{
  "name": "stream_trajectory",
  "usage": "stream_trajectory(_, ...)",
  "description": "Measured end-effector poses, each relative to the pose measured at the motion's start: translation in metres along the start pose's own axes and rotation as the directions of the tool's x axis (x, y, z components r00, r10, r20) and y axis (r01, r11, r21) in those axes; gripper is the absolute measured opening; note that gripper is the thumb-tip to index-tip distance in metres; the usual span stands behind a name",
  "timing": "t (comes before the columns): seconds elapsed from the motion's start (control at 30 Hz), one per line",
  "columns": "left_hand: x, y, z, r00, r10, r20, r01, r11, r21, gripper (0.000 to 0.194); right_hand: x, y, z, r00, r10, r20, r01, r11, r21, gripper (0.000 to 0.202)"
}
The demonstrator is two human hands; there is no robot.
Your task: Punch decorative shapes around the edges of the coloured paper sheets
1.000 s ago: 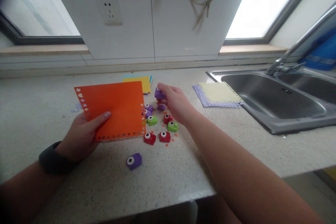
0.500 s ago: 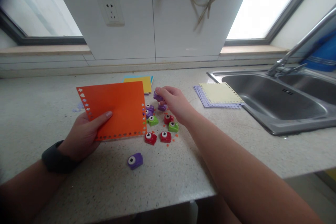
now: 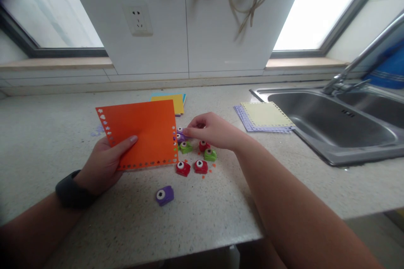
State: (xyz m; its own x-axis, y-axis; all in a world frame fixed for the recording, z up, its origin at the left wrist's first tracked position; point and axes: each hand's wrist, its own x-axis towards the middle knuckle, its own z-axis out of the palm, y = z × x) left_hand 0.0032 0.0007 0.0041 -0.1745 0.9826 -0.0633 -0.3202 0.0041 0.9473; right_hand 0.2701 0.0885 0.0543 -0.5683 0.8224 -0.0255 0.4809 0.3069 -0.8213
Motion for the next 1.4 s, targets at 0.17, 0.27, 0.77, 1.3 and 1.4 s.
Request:
stream_trajectory(0.17, 0.001, 0.0, 0.0, 1.0, 0.018, 0.001, -0.018, 1.0, -0.011, 0.031, -0.007, -0.008, -0.007, 0.978, 0.049, 0.201, -0.019, 0.988, -0.152, 0.031)
stream_trajectory(0.27, 0.001, 0.0, 0.0, 1.0, 0.017, -0.006, -0.017, 1.0, -0.018, 0.03, -0.009, -0.012, -0.003, 0.973, 0.044, 0.228, 0.018, 0.965, -0.262, 0.027)
stream_trajectory(0.77, 0.003, 0.0, 0.001, 1.0, 0.005, -0.008, -0.006, 0.998, -0.061, 0.033, -0.007, -0.02, 0.033, 0.99, -0.071, 0.124, 0.129, 0.82, -0.558, 0.03)
stream_trajectory(1.3, 0.011, 0.005, -0.011, 0.991, 0.121, -0.052, -0.126, 0.986, -0.11, 0.039, -0.003, -0.003, -0.001, 0.963, -0.171, -0.208, 0.04, 0.853, -0.52, 0.019)
stream_trajectory(1.4, 0.012, 0.005, -0.014, 0.989, 0.133, -0.068, -0.14, 0.985, -0.099, 0.041, 0.002, 0.005, 0.0, 0.962, -0.201, -0.187, 0.065, 0.828, -0.557, 0.015)
